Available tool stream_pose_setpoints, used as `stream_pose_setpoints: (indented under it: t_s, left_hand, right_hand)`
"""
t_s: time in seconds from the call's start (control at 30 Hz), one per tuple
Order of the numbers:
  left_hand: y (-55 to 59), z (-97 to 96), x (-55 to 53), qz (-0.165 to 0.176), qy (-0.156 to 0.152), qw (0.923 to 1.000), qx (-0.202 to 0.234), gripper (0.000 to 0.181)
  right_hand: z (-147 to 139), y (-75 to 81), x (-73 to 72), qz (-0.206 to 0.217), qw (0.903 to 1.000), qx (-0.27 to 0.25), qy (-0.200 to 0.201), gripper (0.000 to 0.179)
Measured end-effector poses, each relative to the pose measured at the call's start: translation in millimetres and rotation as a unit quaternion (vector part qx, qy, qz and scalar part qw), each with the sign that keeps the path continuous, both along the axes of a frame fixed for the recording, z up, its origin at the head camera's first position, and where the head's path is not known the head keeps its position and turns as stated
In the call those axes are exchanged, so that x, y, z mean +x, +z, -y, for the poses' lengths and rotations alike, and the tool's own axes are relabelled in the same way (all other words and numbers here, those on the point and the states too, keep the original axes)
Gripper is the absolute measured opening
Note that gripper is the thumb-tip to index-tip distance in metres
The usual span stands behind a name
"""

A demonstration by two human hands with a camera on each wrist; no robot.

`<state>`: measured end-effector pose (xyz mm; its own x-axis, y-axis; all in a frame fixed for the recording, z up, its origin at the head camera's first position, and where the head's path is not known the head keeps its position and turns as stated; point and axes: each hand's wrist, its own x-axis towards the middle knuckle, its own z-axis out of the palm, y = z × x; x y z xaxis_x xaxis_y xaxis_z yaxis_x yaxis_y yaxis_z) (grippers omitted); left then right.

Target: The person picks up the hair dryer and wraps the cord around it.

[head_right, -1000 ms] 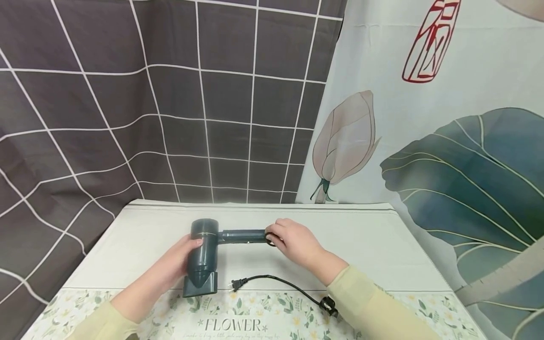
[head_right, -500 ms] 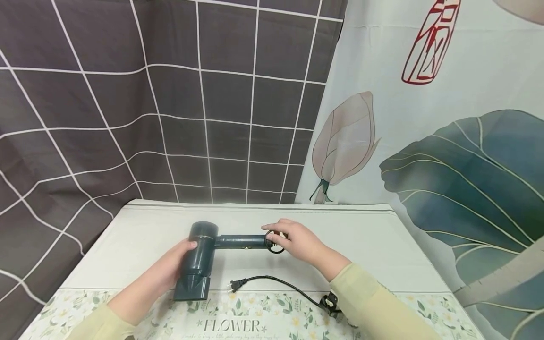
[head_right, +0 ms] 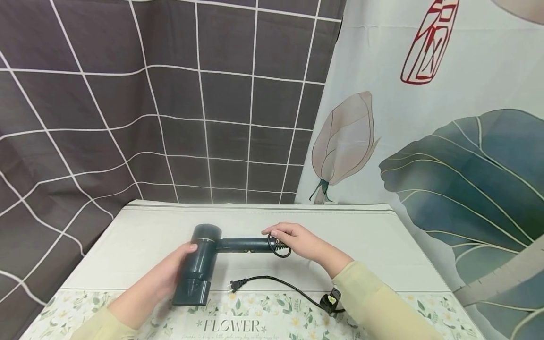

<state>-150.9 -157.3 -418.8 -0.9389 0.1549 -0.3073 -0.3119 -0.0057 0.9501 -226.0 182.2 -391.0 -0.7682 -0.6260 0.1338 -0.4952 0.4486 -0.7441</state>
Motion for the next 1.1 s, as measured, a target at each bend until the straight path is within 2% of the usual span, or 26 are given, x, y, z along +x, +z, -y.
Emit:
stream_pose_setpoints:
  t_s: [0.17, 0.3, 0.47, 0.57, 0.77, 0.93, 1.1]
  left_hand:
    - [-0.1, -1.1, 1.0, 0.015, 0.001, 0.9998, 0.011, 0.087]
    - [2.4, -3.2, 1.3, 0.013, 0.009, 0.9995, 0.026, 0.086]
    - [4.3, -8.0, 1.9, -0.009, 0.005, 0.9987, 0.05, 0.076]
    - [3.9, -10.5, 1.8, -0.012, 0.011, 0.9979, 0.063, 0.071]
    - [1.8, -13.2, 1.9, -0.011, 0.026, 0.9965, 0.078, 0.071]
    - [1.8, -17.0, 3.1, -0.019, 0.032, 0.9964, 0.076, 0.076]
    - [3.1, -20.4, 5.1, -0.025, 0.038, 0.9957, 0.081, 0.081]
  right_hand:
    - [-4.9, -3.2, -0.7, 0.07, 0.9971, -0.029, -0.008, 0.029]
    - [-5.6, -8.7, 1.3, 0.092, 0.9938, -0.059, -0.021, 0.028]
    - [0.5, -17.0, 4.8, 0.052, 0.9953, -0.023, -0.078, 0.02]
    - [4.5, -22.0, 8.0, 0.015, 0.9934, 0.005, -0.113, 0.024]
    - [10.8, -26.3, 15.1, -0.074, 0.9882, 0.009, -0.134, 0.024]
    - [16.7, -23.2, 20.4, -0.135, 0.9778, 0.032, -0.157, 0.023]
    - [21.1, -19.9, 26.8, -0.203, 0.9602, 0.063, -0.181, 0.019]
